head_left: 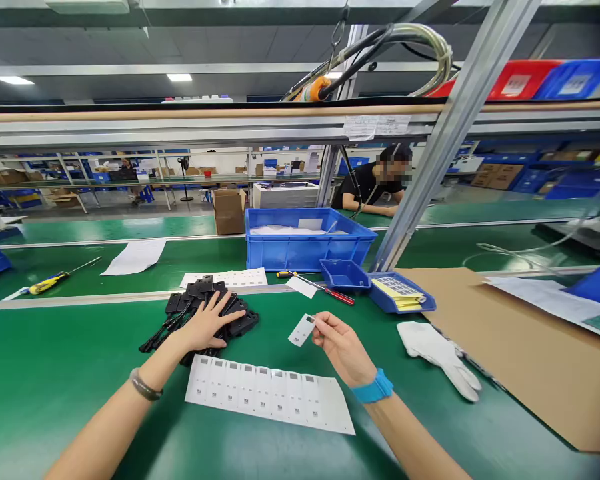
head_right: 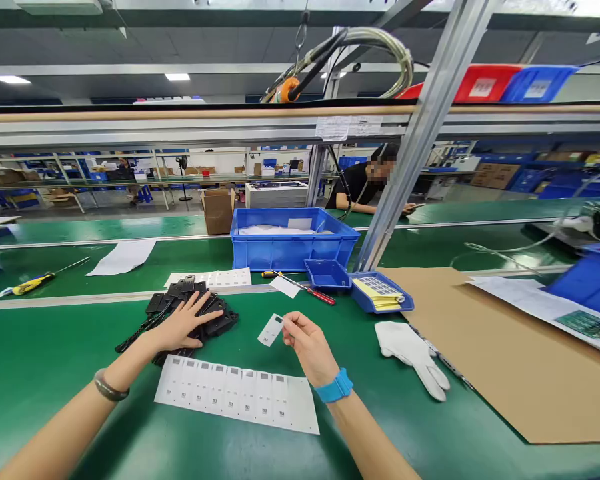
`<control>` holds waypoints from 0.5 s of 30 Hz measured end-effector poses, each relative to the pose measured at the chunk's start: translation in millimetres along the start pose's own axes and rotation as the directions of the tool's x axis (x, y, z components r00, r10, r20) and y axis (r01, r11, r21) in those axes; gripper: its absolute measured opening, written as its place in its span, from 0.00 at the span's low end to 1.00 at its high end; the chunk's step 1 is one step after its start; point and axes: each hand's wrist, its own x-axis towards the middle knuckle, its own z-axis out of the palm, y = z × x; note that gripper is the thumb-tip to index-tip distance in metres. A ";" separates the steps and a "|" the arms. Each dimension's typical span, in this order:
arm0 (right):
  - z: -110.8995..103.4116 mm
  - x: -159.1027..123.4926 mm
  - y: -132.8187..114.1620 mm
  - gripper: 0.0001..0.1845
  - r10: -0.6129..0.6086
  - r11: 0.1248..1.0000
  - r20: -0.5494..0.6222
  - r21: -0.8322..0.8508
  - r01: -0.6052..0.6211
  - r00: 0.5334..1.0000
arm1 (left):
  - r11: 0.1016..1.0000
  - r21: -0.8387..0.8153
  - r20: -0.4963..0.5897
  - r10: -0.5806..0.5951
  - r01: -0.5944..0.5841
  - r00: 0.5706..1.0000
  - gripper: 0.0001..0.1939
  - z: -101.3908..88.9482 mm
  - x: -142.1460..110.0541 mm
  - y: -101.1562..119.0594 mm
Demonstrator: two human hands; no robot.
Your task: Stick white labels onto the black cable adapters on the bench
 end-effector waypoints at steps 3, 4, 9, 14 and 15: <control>8.1 14.7 -0.5 0.12 -0.037 0.999 0.021 0.036 0.036 0.999 | 0.998 -0.058 -0.002 0.003 -0.003 1.000 0.47 -12.9 -4.1 -21.8; 10.7 18.7 -0.2 0.12 -0.047 0.998 0.026 0.051 0.045 0.999 | 0.996 -0.088 -0.036 -0.030 0.027 0.999 0.42 -17.3 -3.5 -26.0; 17.8 28.6 10.2 0.12 -0.055 0.989 0.009 0.141 0.054 0.998 | 0.914 -0.157 -0.314 -0.404 0.373 0.859 0.28 -23.4 17.4 -24.7; 11.3 23.1 19.3 0.13 -0.028 0.984 -0.013 0.178 0.030 1.000 | 0.825 -0.205 -0.361 -0.564 0.527 0.742 0.27 -17.5 42.5 -11.7; 9.8 21.4 18.1 0.13 -0.030 0.982 -0.018 0.185 0.032 0.999 | 0.818 -0.228 -0.376 -0.574 0.528 0.727 0.25 -20.9 43.8 -9.0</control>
